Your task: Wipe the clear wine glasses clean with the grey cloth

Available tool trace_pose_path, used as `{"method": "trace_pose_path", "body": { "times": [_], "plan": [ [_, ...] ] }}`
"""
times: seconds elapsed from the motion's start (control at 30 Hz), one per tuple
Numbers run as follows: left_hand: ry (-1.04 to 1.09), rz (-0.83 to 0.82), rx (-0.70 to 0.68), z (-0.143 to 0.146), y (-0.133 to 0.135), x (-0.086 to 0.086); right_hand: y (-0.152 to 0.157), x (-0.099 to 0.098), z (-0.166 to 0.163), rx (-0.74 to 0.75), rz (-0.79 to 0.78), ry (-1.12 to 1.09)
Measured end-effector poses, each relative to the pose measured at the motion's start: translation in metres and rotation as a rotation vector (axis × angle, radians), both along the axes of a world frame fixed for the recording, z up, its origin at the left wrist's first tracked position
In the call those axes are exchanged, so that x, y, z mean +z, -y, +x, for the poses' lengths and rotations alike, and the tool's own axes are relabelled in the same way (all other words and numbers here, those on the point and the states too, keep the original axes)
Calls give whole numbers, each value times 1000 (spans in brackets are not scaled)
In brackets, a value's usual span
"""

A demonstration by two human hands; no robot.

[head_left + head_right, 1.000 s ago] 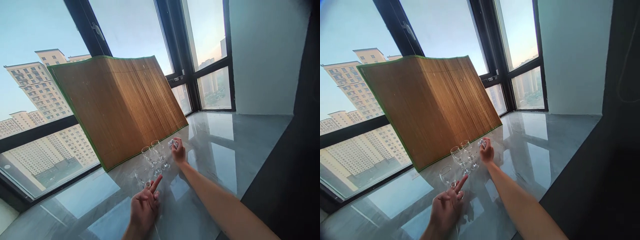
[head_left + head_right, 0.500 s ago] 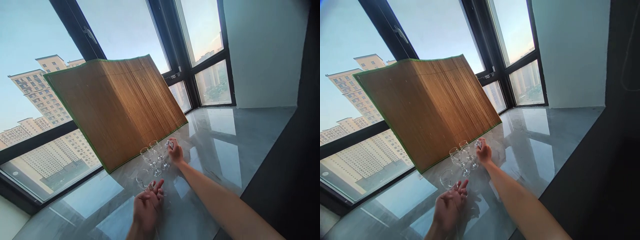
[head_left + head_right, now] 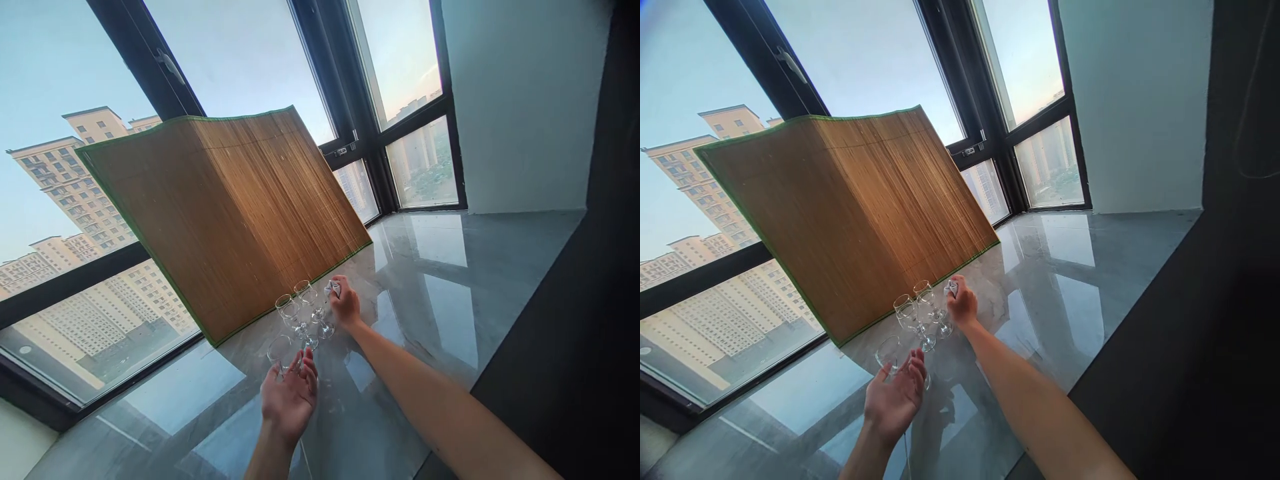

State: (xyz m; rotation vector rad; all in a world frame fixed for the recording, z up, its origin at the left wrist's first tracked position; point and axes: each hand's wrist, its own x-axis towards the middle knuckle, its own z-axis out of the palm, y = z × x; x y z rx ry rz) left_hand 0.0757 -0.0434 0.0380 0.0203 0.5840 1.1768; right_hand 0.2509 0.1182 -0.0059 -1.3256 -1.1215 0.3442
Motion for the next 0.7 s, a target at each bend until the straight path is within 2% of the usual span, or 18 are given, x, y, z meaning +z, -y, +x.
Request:
{"method": "trace_pose_path", "body": {
  "times": [0.13, 0.33, 0.53, 0.7],
  "plan": [
    [3, -85, 47, 25, -10, 11, 0, 0, -1, -2, 2, -3],
    [-6, -62, 18, 57, -30, 11, 2, 1, 0, -14, 13, 5],
    [-104, 37, 0, 65, -46, 7, 2, 3, 0, -17, 14, 5],
    [-49, -6, 5, 64, -48, 5, 3, 4, 0, -13, 15, -2]
  ]
}}
